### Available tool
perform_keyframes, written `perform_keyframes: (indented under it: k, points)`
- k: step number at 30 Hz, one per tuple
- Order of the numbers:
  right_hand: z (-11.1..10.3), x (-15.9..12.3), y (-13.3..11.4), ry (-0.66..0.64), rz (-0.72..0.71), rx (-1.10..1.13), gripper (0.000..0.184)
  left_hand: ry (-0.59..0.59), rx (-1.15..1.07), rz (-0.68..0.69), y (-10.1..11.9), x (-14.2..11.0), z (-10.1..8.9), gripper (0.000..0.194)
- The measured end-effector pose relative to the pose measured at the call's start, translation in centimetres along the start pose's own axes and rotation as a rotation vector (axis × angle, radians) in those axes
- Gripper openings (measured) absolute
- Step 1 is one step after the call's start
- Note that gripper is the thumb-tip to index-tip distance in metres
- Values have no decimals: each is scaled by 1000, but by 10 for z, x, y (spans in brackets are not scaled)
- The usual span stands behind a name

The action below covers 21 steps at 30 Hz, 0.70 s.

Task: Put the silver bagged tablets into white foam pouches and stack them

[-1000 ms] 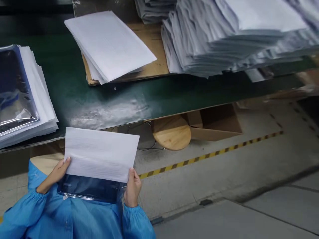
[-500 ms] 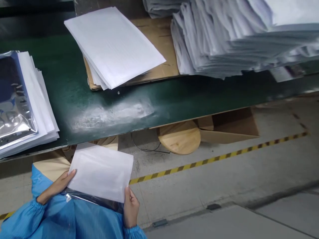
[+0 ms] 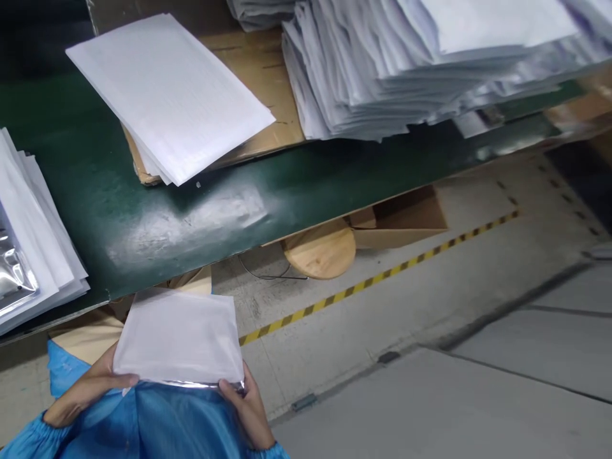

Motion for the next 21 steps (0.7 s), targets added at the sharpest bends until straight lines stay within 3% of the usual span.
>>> perform_keyframes:
  k: [3,6,10,13,17,19,21]
  points:
    - [5,8,-7,21,34,-133,58,68,70,-63,-11,9,-3,61]
    - [0,12,-9,119,-42,-230,51,120,171,-134,-26,15,-9,58]
    - [-5,21,6,-102,40,-12,63,136,216,-108,-24,13,-14,60]
    - [-9,41,8,-198,119,143,73,69,161,-72,-15,12,-10,61]
    - [5,71,-5,-284,127,65,67,1,132,-160,-16,16,-4,62]
    - [9,67,-16,-313,103,27,67,-73,135,-113,-8,16,9,65]
    - [-4,47,-31,-267,81,-15,65,-230,160,-39,8,11,37,62]
Point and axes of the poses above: each hand's wrist, its own x-axis towards the middle knuckle, its own z-axis out of the palm, y = z × x, the point moved 7 cm from there along x, towards the middle knuckle, and after that the axes turned 10 degrees about -y, right-handed, at the moved point
